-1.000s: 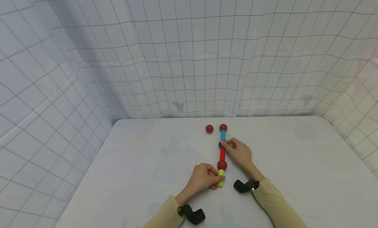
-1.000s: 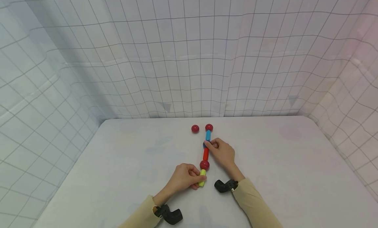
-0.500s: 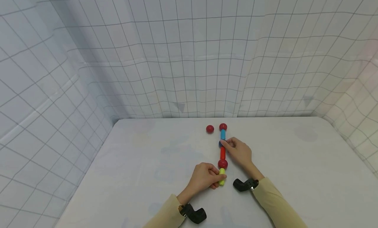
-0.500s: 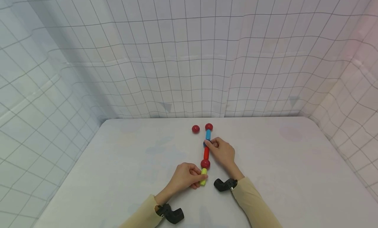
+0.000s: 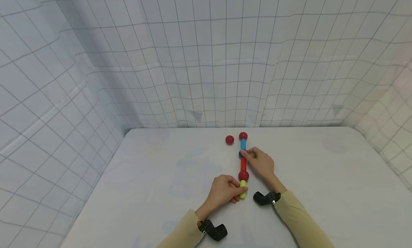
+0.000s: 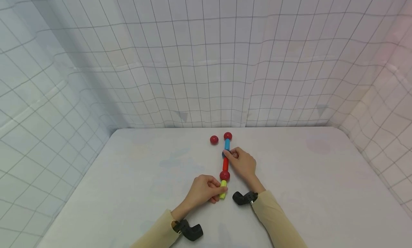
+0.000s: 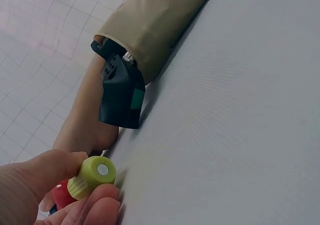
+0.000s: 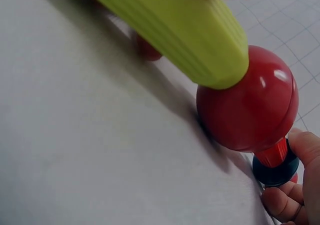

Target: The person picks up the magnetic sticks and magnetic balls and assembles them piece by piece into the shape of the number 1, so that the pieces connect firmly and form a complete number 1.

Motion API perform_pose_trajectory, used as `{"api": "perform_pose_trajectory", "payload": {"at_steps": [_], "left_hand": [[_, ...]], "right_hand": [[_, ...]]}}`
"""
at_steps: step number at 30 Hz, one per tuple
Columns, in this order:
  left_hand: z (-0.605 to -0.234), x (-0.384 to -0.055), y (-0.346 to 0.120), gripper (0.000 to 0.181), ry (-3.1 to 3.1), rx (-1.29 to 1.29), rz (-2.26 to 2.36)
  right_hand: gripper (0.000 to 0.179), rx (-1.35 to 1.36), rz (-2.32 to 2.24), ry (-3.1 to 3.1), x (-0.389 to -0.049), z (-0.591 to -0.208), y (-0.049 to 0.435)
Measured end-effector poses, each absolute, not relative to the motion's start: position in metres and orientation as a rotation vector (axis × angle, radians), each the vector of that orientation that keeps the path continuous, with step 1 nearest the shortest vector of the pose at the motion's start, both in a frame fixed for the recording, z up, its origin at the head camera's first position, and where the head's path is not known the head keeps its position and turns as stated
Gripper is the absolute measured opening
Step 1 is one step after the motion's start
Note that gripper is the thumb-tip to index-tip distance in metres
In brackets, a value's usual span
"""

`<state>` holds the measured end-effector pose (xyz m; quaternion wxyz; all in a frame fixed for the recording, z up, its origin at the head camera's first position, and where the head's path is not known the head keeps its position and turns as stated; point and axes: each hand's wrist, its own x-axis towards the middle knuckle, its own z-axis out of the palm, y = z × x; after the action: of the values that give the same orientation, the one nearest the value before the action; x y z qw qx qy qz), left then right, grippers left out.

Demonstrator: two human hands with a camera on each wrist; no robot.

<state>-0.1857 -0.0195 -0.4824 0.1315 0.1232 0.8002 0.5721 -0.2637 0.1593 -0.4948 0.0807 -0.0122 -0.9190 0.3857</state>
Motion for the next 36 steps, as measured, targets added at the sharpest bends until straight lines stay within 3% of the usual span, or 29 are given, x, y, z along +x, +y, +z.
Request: {"api": "perform_pose_trajectory", "payload": {"at_steps": [36], "left_hand": [[-0.4852,-0.1887,-0.0135,0.020,2.291,0.294,1.720]], "right_hand": [[0.050,-0.029,1.129,-2.726,-0.2703,-0.4966,0.1587]]}}
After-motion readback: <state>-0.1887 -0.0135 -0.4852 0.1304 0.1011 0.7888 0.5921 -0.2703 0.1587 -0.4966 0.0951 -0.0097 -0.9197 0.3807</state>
